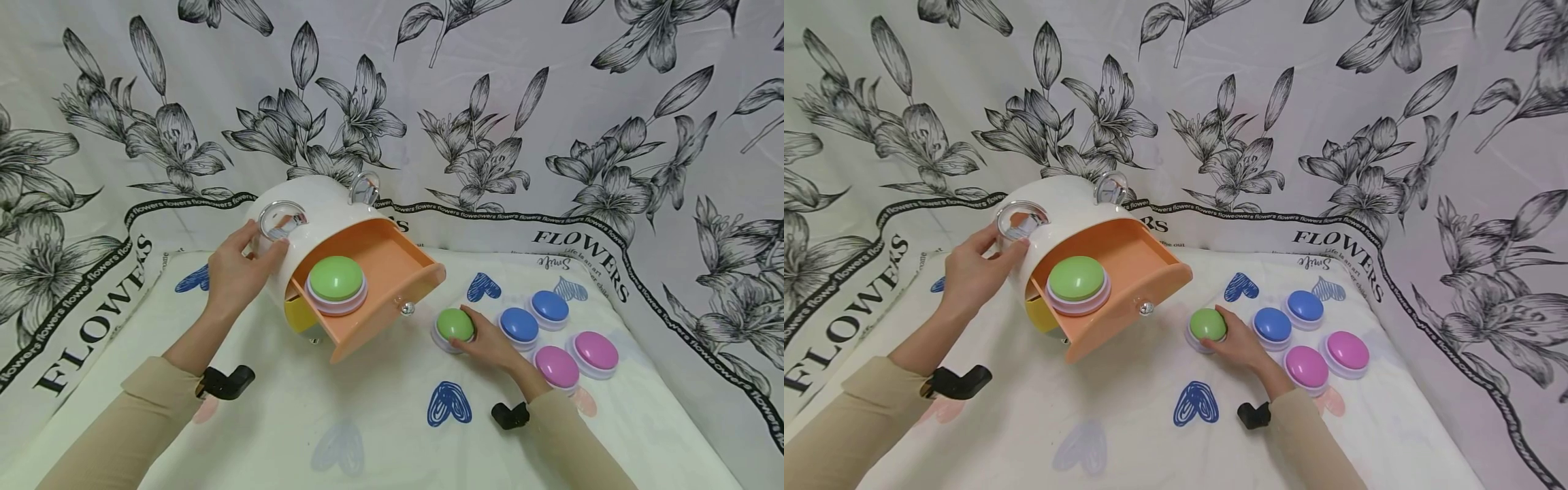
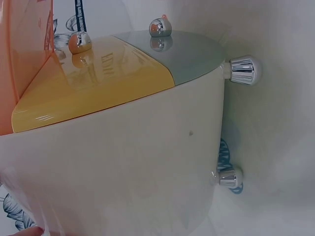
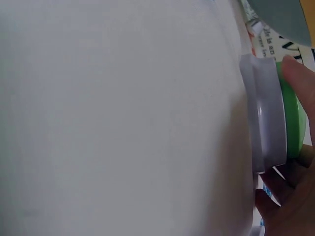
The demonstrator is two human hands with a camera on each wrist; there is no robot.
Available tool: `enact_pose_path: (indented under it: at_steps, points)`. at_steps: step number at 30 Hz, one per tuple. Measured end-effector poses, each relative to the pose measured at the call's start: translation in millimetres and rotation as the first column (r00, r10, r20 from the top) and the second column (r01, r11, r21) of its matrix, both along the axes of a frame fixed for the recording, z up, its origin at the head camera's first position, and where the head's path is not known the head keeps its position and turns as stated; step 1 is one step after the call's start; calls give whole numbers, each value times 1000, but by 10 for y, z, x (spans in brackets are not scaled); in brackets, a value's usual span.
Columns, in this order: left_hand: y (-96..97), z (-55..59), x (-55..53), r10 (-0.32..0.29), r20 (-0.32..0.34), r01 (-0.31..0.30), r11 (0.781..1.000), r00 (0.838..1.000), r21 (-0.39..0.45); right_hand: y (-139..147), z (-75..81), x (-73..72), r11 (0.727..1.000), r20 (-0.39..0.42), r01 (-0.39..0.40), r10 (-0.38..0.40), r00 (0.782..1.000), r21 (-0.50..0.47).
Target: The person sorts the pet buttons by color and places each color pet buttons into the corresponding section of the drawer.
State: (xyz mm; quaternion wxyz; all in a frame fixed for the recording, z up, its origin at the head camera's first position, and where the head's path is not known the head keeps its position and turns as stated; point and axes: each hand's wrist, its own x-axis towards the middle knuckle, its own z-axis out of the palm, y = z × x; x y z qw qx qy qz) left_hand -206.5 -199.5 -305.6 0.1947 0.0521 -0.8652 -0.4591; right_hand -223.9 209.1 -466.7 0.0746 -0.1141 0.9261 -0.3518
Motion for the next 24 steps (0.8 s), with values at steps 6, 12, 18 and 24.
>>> enact_pose_path:
  at_steps: [6,12,18,24]
  points:
    - [0,0,-5,3,7,-3,1000,1000,-2,-9,-8,6,1000,12,23,-23,1000,4]
    - [-2,1,-7,3,0,-3,1000,1000,-1,-12,-8,5,998,35,51,-50,998,-23]
    - [-5,-4,-12,1,-4,-1,1000,1000,9,6,25,-14,998,20,54,-53,998,-39]
    - [-4,-4,-7,0,5,0,1000,1000,14,39,183,-69,998,-31,55,-56,998,-42]
